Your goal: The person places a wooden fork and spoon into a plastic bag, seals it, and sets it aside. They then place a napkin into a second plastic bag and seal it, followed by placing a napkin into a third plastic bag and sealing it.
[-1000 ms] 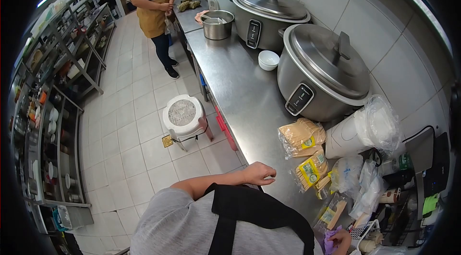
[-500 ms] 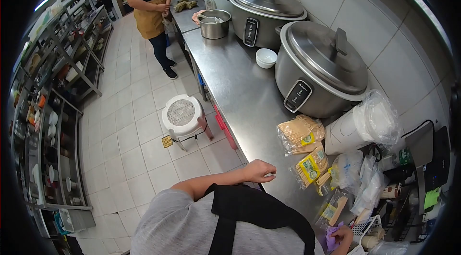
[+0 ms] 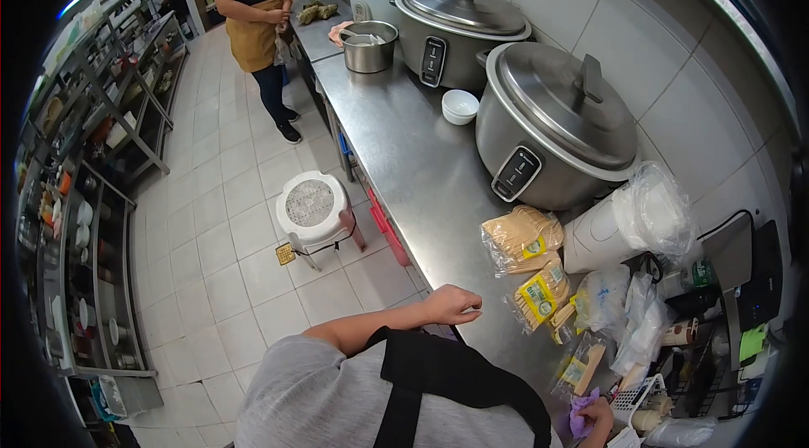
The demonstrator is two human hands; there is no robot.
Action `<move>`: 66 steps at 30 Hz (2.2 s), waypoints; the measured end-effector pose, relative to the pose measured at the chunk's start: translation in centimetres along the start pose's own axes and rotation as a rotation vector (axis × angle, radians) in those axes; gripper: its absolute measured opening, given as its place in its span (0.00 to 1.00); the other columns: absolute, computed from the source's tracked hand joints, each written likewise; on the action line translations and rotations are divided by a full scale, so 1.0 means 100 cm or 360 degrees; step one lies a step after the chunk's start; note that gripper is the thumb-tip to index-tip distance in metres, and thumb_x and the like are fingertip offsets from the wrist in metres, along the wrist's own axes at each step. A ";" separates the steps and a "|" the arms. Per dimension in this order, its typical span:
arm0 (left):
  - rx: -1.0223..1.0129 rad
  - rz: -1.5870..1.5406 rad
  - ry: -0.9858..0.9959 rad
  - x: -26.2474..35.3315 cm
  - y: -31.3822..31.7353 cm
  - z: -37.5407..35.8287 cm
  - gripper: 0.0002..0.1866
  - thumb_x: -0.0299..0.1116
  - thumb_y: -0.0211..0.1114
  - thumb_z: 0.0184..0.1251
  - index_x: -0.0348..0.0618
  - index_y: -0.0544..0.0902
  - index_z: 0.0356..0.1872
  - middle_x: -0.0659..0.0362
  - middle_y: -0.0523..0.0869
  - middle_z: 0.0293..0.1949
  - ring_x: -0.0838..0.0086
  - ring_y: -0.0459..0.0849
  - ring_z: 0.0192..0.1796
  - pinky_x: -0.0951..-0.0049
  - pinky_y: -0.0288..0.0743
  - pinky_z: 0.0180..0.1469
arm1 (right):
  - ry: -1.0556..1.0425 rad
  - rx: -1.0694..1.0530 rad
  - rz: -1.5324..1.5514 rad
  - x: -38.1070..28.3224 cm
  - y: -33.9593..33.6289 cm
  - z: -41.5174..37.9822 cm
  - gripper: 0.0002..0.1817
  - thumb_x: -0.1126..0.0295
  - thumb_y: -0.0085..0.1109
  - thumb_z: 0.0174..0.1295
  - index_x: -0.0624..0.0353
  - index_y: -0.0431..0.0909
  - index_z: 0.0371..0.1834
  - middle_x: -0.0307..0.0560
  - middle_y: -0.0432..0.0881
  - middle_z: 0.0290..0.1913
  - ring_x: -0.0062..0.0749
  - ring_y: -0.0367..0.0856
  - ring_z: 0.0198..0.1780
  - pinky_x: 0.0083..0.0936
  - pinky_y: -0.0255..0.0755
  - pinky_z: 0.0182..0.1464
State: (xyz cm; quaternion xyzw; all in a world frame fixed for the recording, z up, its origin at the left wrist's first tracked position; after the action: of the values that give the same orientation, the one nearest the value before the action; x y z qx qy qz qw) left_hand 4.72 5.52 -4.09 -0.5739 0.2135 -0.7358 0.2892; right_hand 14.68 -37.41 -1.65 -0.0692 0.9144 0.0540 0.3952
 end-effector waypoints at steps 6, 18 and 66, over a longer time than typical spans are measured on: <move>0.0036 -0.0015 0.0009 -0.001 0.000 -0.001 0.11 0.41 0.58 0.56 0.44 0.74 0.26 0.56 0.78 0.21 0.60 0.78 0.26 0.63 0.70 0.27 | 0.0055 -0.0041 -0.0060 -0.008 -0.006 0.015 0.10 0.77 0.51 0.35 0.65 0.75 0.26 0.50 0.75 0.21 0.33 0.71 0.17 0.23 0.64 0.15; 0.0129 -0.0026 0.0094 0.000 -0.003 -0.005 0.11 0.40 0.59 0.52 0.43 0.74 0.26 0.54 0.78 0.23 0.58 0.78 0.29 0.61 0.70 0.30 | 0.0304 -0.0384 -0.0449 -0.042 0.061 0.085 0.10 0.78 0.51 0.36 0.64 0.75 0.26 0.48 0.75 0.20 0.32 0.72 0.18 0.23 0.64 0.15; 0.0259 0.0219 -0.0183 -0.001 -0.013 -0.008 0.09 0.40 0.61 0.51 0.47 0.77 0.28 0.59 0.75 0.16 0.65 0.77 0.21 0.67 0.68 0.23 | 0.0275 -0.0263 -0.2245 0.034 -0.105 0.122 0.11 0.76 0.70 0.36 0.66 0.76 0.21 0.45 0.78 0.20 0.30 0.78 0.22 0.30 0.72 0.23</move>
State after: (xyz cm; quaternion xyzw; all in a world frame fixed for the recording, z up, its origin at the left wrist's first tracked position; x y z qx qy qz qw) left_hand 3.74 6.50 -3.52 -0.5736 0.1751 -0.6951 0.3965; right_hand 22.87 -46.21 -12.87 -0.6777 0.6727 -0.1511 0.2555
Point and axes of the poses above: each hand's wrist, its own z-axis towards the middle knuckle, its own y-axis out of the palm, x = y × z, the point moved 9 cm from there along z, towards the middle knuckle
